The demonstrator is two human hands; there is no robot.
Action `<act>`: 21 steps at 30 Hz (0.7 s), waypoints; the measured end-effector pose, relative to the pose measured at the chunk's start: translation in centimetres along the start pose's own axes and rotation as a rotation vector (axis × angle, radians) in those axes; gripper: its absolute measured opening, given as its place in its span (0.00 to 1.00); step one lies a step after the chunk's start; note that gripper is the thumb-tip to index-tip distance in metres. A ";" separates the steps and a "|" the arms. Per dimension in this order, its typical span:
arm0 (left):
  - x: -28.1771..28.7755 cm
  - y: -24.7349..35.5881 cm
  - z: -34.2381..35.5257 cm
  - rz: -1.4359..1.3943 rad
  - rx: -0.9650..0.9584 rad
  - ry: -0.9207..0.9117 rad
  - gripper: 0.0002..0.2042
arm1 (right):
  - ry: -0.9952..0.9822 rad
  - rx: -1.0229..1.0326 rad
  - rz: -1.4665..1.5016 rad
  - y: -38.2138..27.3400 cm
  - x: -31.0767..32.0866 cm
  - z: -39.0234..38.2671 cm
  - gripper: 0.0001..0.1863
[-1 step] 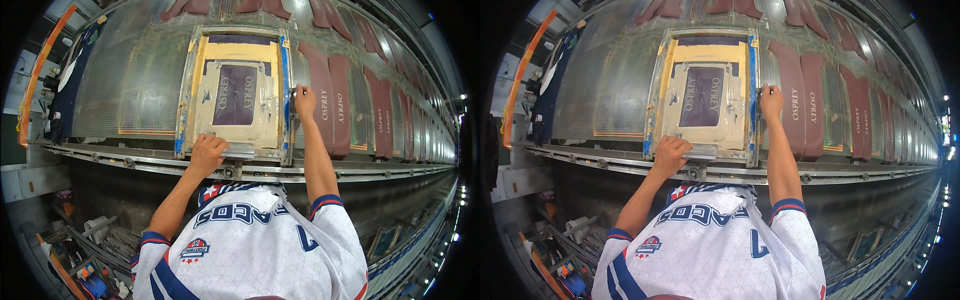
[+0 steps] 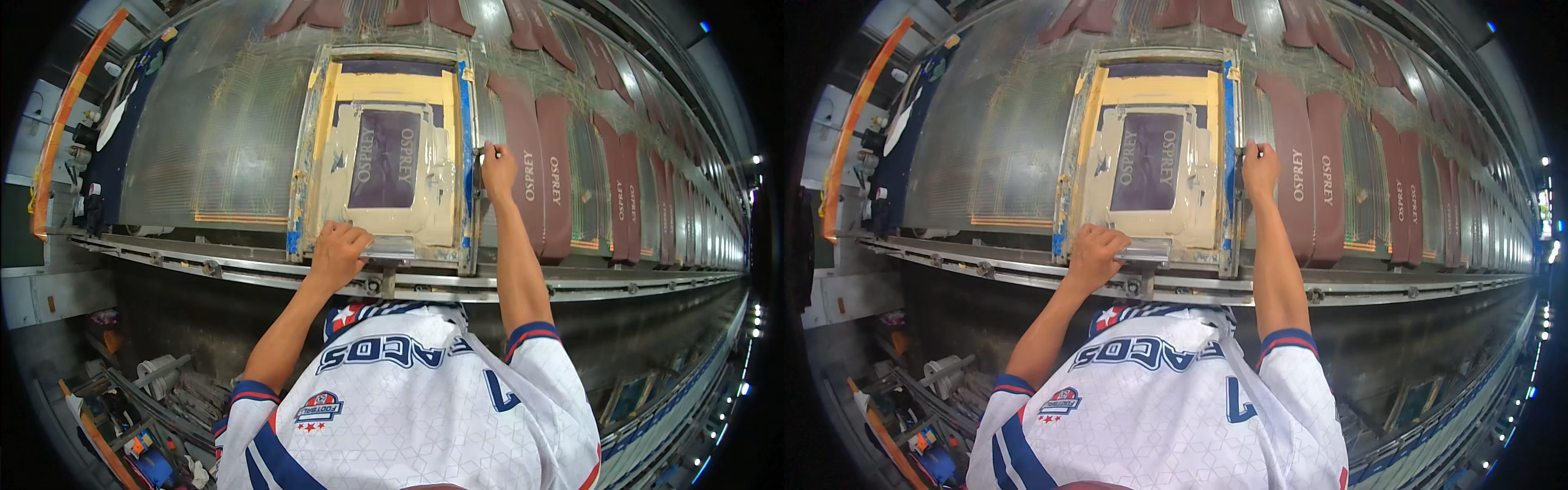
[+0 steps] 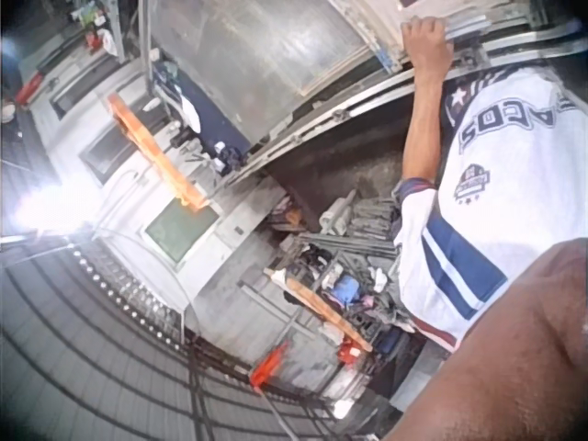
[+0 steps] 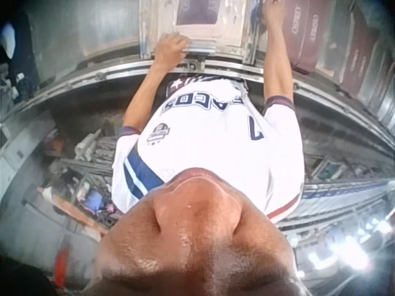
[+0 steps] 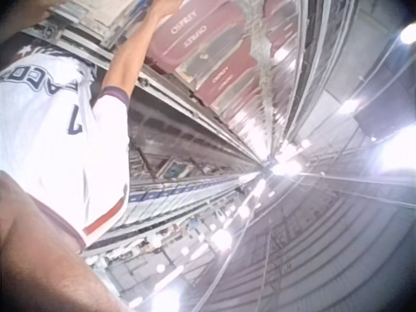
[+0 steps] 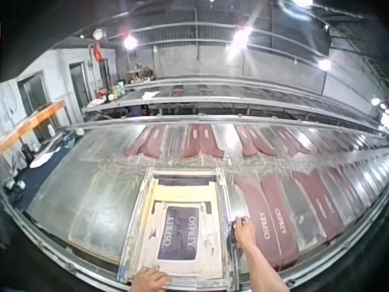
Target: The person repeatedly places a screen-printing frame over a jersey on a conveyor, uses a squeegee to pull ink across the screen, and then lifts the frame to reveal the printed logo. This cycle is performed multiple times on successive jerseys moving along the conveyor.
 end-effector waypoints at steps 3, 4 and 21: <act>0.4 -0.8 1.4 -0.001 0.002 -0.002 0.17 | 0.035 0.009 0.044 -1.5 1.4 -1.2 0.20; 0.4 -1.1 2.2 -0.005 -0.008 -0.001 0.17 | 0.053 0.026 0.051 -1.8 1.8 -1.3 0.20; 5.6 -14.8 26.9 -0.169 0.095 -0.192 0.15 | 0.053 -0.028 0.017 -3.0 2.7 -1.7 0.20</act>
Point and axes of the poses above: each hand's wrist, its own z-axis towards the middle knuckle, its own x-axis out of the back of the hand, y = z × x, the point moved 5 cm from there along z, towards the middle knuckle, and after that the axes turned 6 degrees about -y, right-handed, at the moved point
